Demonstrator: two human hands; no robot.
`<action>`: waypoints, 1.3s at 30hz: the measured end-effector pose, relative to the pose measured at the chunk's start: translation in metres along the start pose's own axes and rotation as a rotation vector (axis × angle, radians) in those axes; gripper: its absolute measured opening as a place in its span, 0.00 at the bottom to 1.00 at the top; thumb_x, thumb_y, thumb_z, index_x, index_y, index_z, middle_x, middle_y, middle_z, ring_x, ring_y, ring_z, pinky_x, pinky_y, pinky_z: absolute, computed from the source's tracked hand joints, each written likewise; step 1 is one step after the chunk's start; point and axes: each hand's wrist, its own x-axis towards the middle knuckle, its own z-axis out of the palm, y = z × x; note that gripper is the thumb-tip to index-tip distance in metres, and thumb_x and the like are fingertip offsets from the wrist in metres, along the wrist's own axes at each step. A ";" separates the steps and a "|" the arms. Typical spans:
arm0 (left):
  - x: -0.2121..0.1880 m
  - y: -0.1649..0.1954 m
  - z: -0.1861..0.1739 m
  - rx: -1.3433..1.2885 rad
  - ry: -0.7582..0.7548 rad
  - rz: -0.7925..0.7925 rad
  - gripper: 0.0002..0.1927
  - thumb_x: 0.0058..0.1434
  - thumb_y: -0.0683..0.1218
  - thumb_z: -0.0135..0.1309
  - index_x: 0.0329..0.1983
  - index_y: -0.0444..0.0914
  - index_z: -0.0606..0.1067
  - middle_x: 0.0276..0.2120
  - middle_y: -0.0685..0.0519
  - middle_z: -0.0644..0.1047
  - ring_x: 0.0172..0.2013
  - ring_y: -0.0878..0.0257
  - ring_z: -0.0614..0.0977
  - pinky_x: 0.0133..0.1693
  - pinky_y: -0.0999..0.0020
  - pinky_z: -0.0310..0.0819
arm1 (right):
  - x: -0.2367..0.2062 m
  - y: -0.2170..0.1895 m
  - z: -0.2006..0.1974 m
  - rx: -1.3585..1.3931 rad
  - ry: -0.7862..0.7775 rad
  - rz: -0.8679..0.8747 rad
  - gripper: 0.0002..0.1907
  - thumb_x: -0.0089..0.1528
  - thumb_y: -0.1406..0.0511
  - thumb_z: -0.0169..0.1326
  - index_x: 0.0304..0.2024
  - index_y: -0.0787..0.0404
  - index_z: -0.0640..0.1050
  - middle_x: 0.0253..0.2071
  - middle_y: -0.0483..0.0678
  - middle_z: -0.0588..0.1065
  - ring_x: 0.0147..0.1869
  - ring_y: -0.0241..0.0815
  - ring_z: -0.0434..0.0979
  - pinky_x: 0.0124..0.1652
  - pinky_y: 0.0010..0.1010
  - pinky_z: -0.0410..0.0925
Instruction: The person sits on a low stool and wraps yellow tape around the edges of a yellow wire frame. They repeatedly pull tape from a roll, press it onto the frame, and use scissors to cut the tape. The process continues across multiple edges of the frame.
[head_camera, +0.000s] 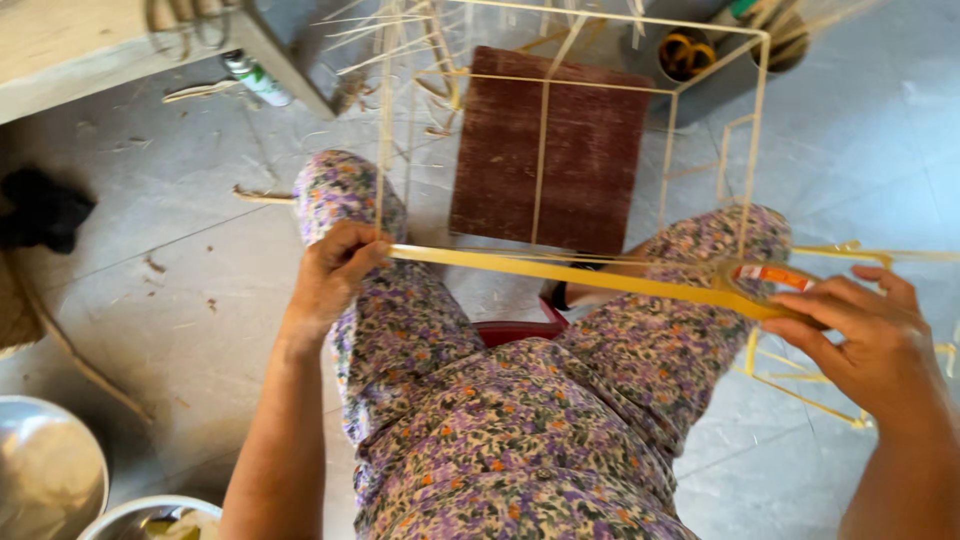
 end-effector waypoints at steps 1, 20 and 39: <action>-0.001 0.002 0.003 0.014 0.001 -0.038 0.05 0.68 0.42 0.57 0.41 0.35 0.80 0.34 0.57 0.77 0.34 0.71 0.75 0.36 0.76 0.68 | -0.006 0.006 0.000 -0.057 0.012 0.009 0.15 0.57 0.55 0.66 0.43 0.53 0.84 0.45 0.38 0.80 0.46 0.33 0.78 0.63 0.36 0.61; -0.007 0.031 0.035 0.034 0.062 -0.163 0.08 0.67 0.42 0.56 0.46 0.34 0.79 0.36 0.52 0.81 0.37 0.69 0.78 0.40 0.75 0.71 | -0.012 0.024 0.066 -0.354 0.242 0.154 0.15 0.67 0.50 0.65 0.42 0.52 0.84 0.46 0.43 0.77 0.55 0.43 0.72 0.63 0.45 0.55; -0.032 0.070 0.068 0.820 0.325 0.565 0.11 0.59 0.37 0.68 0.42 0.40 0.80 0.41 0.52 0.77 0.44 0.54 0.77 0.48 0.61 0.72 | -0.007 0.034 0.101 -0.285 0.355 0.168 0.13 0.67 0.53 0.66 0.44 0.52 0.83 0.43 0.42 0.76 0.58 0.43 0.73 0.61 0.43 0.56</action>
